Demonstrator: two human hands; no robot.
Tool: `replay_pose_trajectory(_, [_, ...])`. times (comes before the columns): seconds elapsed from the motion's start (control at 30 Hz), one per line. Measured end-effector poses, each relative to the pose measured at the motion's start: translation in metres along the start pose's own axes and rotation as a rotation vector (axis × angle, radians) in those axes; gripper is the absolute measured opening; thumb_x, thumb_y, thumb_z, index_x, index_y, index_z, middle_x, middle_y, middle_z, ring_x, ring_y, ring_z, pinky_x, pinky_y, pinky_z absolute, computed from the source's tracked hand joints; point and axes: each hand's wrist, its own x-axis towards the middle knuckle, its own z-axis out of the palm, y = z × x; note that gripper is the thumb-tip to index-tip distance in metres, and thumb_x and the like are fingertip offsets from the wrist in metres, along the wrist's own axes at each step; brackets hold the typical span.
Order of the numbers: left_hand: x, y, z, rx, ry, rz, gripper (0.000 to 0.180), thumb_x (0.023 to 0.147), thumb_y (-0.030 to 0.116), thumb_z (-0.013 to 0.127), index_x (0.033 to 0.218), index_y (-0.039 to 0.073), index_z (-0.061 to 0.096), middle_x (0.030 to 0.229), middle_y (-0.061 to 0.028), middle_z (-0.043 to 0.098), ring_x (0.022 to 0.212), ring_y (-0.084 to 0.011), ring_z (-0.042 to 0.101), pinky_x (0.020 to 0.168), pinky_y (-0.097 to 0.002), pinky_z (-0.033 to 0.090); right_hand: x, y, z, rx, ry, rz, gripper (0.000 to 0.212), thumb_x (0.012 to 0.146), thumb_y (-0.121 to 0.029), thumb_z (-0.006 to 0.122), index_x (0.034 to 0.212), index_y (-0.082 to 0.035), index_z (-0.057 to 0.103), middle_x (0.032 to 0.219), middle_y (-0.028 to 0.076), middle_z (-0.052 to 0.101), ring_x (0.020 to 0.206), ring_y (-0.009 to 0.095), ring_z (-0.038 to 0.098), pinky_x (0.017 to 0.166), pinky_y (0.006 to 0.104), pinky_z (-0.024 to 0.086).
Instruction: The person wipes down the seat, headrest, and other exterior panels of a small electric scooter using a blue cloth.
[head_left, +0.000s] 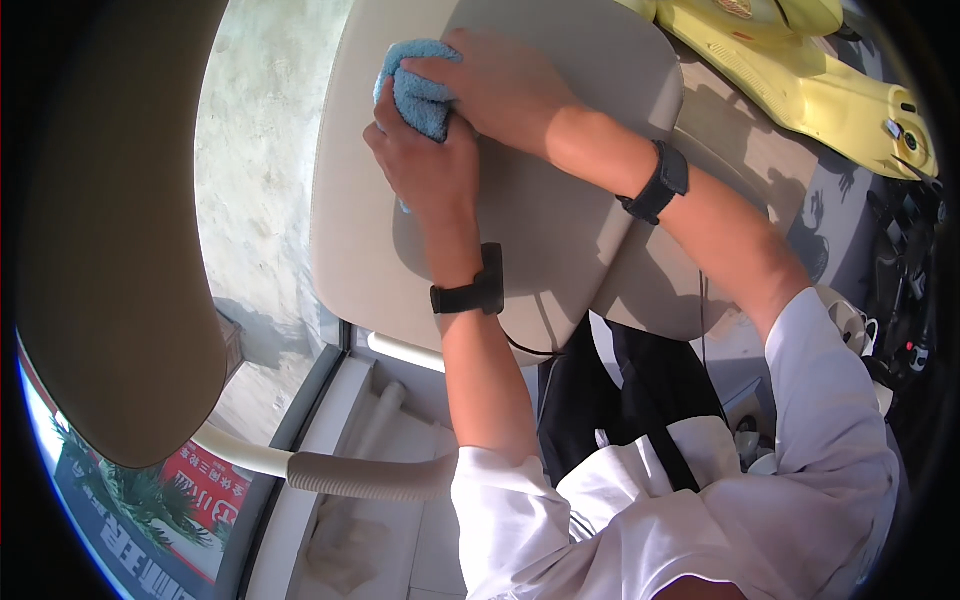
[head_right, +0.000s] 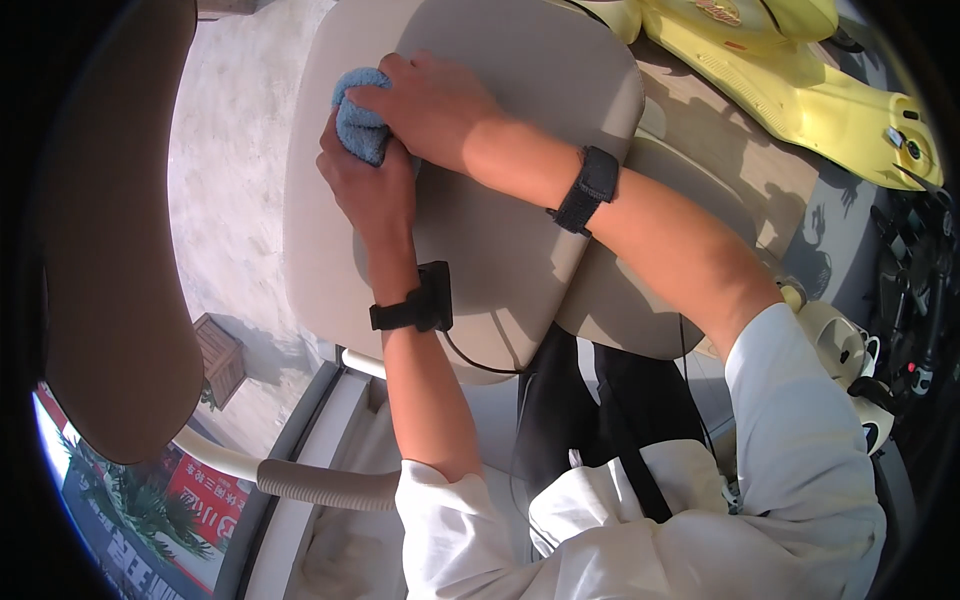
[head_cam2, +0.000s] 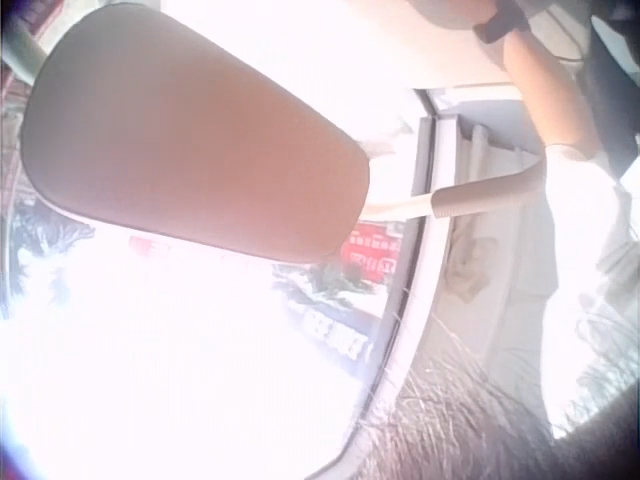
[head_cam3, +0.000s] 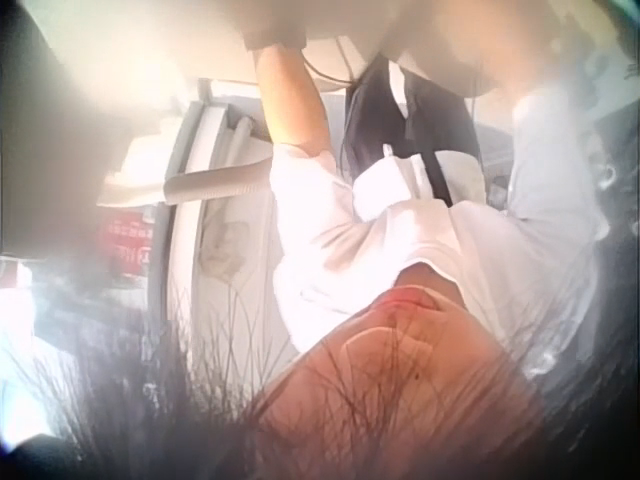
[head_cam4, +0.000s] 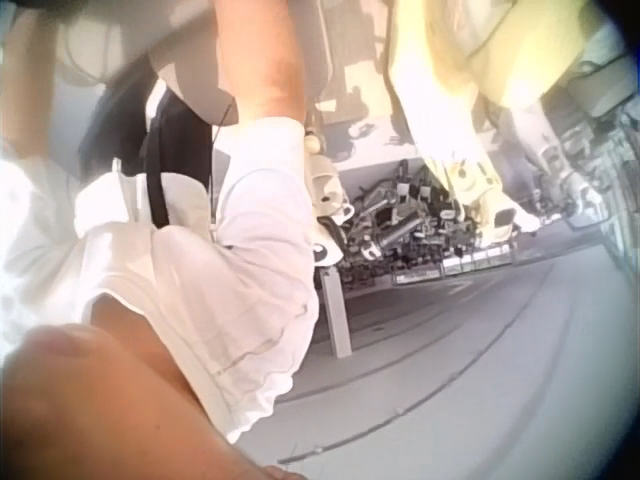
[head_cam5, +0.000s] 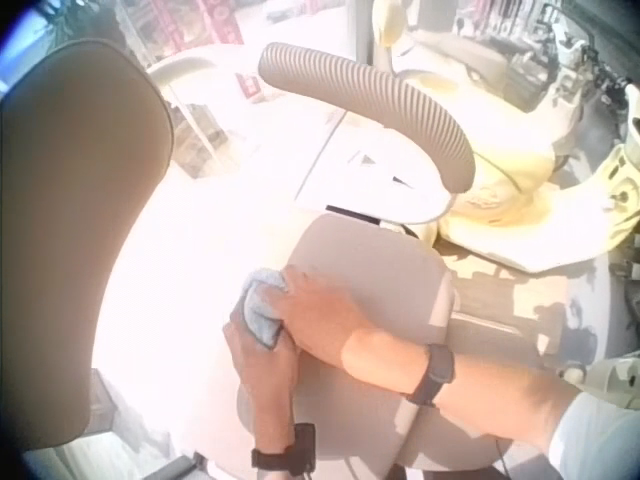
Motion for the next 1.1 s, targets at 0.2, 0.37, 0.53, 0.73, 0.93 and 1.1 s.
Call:
replay_pose_trajectory(0.2, [-0.078,0.035,0.012,-0.054,-0.238,-0.037,0.061,0.077,0.02,0.07,0.133,0.006,0.051,0.108,-0.0201,0.057,0.099,-0.0409,0.059,0.083,-0.0461,0.051,-0.08,0.018,-0.064,-0.121,-0.05,0.012,0.053,0.077,-0.002,0.064,0.126,-0.022,0.064,0.11,0.015,0.06,0.097,0.035,0.061,0.084,0.0415,0.054])
replay_pose_trajectory(0.37, [-0.149,0.011,-0.015,-0.077,-0.221,-0.216,0.061,0.078,0.015,0.073,0.135,0.008,0.052,0.106,-0.0206,0.056,0.101,-0.0404,0.061,0.082,-0.0475,0.051,-0.129,-0.015,-0.051,0.118,-0.178,-0.037,0.056,0.07,-0.002,0.067,0.123,-0.019,0.064,0.11,0.01,0.056,0.1,0.032,0.056,0.083,0.04,0.054])
replay_pose_trajectory(0.53, [-0.154,-0.043,-0.061,0.081,0.155,-0.314,0.075,0.087,0.002,0.064,0.148,-0.003,0.021,0.137,-0.027,0.034,0.125,-0.0418,0.045,0.101,-0.0473,0.042,-0.091,-0.083,0.039,0.248,-0.062,-0.34,0.045,0.076,-0.016,0.069,0.119,-0.021,0.058,0.095,0.006,0.056,0.088,0.025,0.057,0.077,0.0352,0.053])
replay_pose_trajectory(0.73, [-0.081,-0.068,-0.042,0.118,0.344,-0.121,0.065,0.089,0.011,0.065,0.141,-0.003,0.029,0.127,-0.023,0.04,0.116,-0.038,0.052,0.093,-0.0476,0.049,-0.03,-0.089,0.061,0.214,-0.046,-0.27,0.033,0.084,-0.021,0.063,0.117,-0.021,0.061,0.095,0.009,0.06,0.086,0.026,0.062,0.072,0.0354,0.052])
replay_pose_trajectory(0.93, [-0.009,0.01,0.019,0.081,0.109,0.064,0.058,0.078,0.011,0.064,0.134,0.006,0.048,0.113,-0.0219,0.049,0.102,-0.043,0.056,0.082,-0.0495,0.05,-0.003,0.016,-0.001,0.017,0.048,0.022,0.037,0.08,-0.017,0.067,0.117,-0.021,0.063,0.1,0.015,0.063,0.091,0.034,0.066,0.073,0.0424,0.055])
replay_pose_trajectory(1.1, [-0.066,0.046,0.037,-0.062,-0.109,0.117,0.064,0.073,0.007,0.068,0.135,0.007,0.05,0.117,-0.0236,0.048,0.107,-0.0423,0.055,0.083,-0.0473,0.051,-0.069,0.06,-0.057,-0.065,-0.048,0.081,0.062,0.074,-0.013,0.073,0.133,-0.027,0.057,0.108,0.016,0.06,0.09,0.036,0.065,0.075,0.0425,0.056])
